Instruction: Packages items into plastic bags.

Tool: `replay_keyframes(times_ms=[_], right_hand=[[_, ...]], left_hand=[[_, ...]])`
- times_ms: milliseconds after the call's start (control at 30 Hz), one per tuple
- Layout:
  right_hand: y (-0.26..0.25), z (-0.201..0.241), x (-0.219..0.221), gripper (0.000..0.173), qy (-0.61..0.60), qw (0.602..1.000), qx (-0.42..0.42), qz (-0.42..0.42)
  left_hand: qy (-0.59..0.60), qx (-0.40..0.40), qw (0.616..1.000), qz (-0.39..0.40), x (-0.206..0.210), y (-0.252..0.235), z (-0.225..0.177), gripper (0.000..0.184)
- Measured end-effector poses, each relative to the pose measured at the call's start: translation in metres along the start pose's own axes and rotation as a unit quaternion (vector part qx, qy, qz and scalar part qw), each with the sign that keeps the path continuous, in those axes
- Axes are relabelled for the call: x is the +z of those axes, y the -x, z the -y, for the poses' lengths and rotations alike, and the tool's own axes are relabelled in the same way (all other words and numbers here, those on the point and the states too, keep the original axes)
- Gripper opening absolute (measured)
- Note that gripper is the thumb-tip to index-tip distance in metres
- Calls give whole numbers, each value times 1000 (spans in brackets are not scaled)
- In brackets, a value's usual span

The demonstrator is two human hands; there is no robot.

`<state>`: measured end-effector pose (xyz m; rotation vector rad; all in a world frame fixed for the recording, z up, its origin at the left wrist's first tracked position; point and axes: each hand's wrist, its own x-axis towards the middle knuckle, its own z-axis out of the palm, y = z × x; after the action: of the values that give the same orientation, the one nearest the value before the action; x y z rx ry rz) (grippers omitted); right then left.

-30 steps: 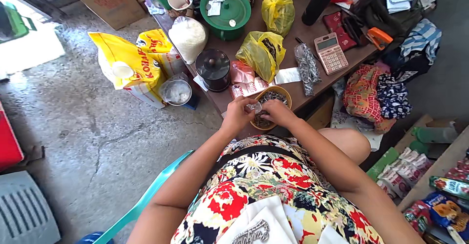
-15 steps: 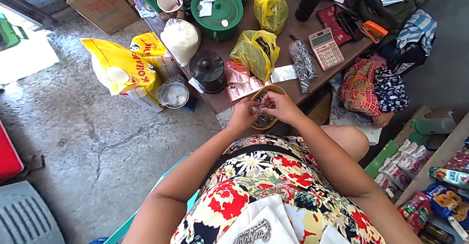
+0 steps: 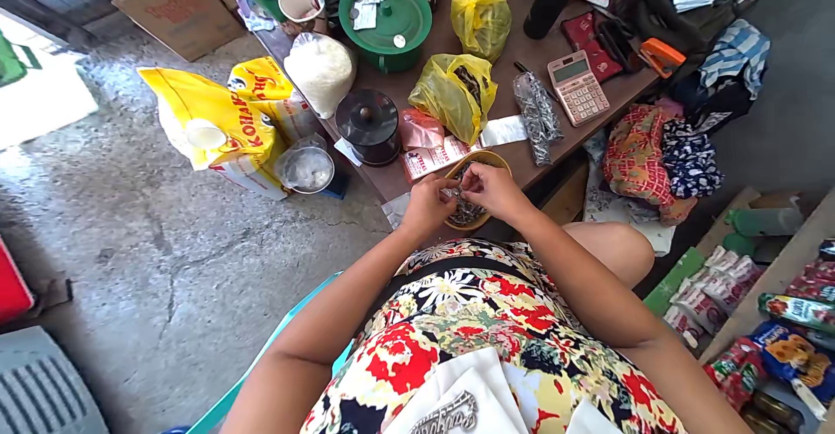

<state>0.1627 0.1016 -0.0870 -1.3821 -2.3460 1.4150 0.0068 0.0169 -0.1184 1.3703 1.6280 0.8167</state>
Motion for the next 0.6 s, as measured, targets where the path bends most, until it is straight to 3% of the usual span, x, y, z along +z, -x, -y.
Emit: replay_keyframes(times_ms=[100,200,267,400,500,600], right_hand=[[1,-2,8,15,24,999,-32,-19],[3,-6,5,21,28,998,-47,6],[8,-9,-2,26,1,997,-75,-26],[45,-19,-33,26,-50,967,-153,-195],[96,-45,-73,23,-76,905,-195,-370],[159,-102,-103,25,-114,834,-150,-519]], left_hand=[[2,-3,1000,-4,-1,1,-1,25],[14,-38,999,1,-4,0,-2,25],[30,-56,998,5,-7,-1,-1,27],[37,-43,998,17,-13,2,1,30],[40,-20,999,31,-19,3,3,35],[20,-42,998,40,-23,4,-3,37]])
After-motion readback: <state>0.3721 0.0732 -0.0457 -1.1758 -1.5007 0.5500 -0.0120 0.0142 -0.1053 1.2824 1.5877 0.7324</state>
